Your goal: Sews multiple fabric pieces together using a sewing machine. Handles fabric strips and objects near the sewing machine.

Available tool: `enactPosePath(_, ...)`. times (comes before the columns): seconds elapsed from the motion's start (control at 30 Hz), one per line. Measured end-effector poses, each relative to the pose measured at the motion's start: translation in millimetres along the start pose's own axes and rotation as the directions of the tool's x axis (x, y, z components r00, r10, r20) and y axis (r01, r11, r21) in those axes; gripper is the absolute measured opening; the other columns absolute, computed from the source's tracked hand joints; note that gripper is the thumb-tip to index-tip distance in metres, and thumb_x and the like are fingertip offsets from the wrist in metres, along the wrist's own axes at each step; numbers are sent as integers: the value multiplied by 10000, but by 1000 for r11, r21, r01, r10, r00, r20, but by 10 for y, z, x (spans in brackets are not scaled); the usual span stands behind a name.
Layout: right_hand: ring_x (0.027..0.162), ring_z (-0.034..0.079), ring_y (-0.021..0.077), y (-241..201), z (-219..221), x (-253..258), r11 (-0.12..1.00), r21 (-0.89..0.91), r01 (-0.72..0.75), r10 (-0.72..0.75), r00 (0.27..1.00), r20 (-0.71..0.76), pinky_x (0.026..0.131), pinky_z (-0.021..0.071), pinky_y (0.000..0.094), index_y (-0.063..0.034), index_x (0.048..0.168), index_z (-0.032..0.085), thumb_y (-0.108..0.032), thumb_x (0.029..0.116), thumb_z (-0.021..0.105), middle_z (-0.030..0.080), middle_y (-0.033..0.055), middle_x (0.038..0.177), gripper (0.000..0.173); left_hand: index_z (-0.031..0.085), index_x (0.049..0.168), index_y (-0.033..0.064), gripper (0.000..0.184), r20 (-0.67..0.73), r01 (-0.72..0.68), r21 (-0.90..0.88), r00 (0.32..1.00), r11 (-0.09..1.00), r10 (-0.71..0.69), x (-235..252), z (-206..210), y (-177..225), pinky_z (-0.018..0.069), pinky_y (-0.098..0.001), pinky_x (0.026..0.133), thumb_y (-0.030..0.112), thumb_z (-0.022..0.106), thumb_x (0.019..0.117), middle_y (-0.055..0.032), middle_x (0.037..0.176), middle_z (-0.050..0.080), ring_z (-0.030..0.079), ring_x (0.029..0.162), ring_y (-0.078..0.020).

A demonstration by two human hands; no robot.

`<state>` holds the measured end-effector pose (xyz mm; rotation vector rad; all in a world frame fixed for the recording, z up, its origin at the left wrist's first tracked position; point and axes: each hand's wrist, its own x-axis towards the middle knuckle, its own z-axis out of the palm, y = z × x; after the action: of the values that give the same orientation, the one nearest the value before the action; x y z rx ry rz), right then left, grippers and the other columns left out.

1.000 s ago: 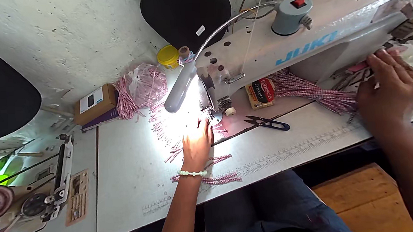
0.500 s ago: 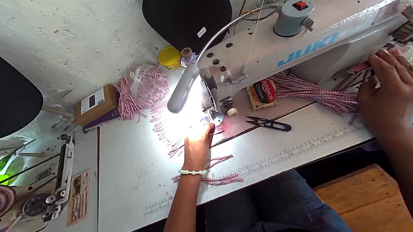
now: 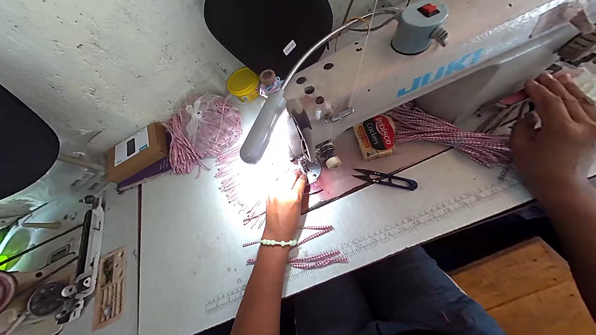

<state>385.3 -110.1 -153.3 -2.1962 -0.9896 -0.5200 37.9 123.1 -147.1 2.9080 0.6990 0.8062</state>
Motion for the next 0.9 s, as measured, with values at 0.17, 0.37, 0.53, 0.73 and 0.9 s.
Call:
enactPosePath(0.17,1479,379,449,1,0,-1,1000,-6,12,-12,1000,-5,1229,286,534,50,1440,525,-70,1051,399,485,276,1521,426,781,1033,11,218,20,-56,13,998,998,56,41,-7,-65,594,-425,858,-33,595,929,-155,1103,758,746,1008,-301)
enactPosePath(0.37,1458,414,452,-27,-20,6,999,-37,-18,19,999,27,1202,317,556,47,1423,540,-57,1055,388,503,260,1513,412,782,1012,1,209,76,-19,-7,997,1000,20,138,-6,-116,567,-440,902,-26,597,919,-161,1121,754,729,1052,-303)
enactPosePath(0.53,1377,500,490,-29,-46,-20,991,-69,-116,129,964,233,1086,365,704,47,1392,588,-33,1053,390,537,270,1479,401,785,1006,10,195,123,36,-34,992,999,-31,183,-40,-99,563,-447,897,-40,615,927,-155,1093,751,723,1024,-308)
enactPosePath(0.73,1378,499,490,-50,-49,-20,987,-74,-143,156,957,243,1082,360,713,31,1407,585,-53,1057,375,539,263,1481,417,783,1030,-4,213,61,31,-78,998,996,-27,49,-14,-57,564,-444,941,-32,589,945,-171,1143,744,717,1091,-310)
enactPosePath(0.9,1413,469,470,-57,-60,-48,996,-43,-77,81,991,102,1140,365,634,29,1420,567,-46,1047,383,519,264,1499,422,782,1022,-4,196,42,31,-38,999,999,-30,45,1,-7,576,-440,902,-37,611,933,-173,1104,747,726,1043,-315)
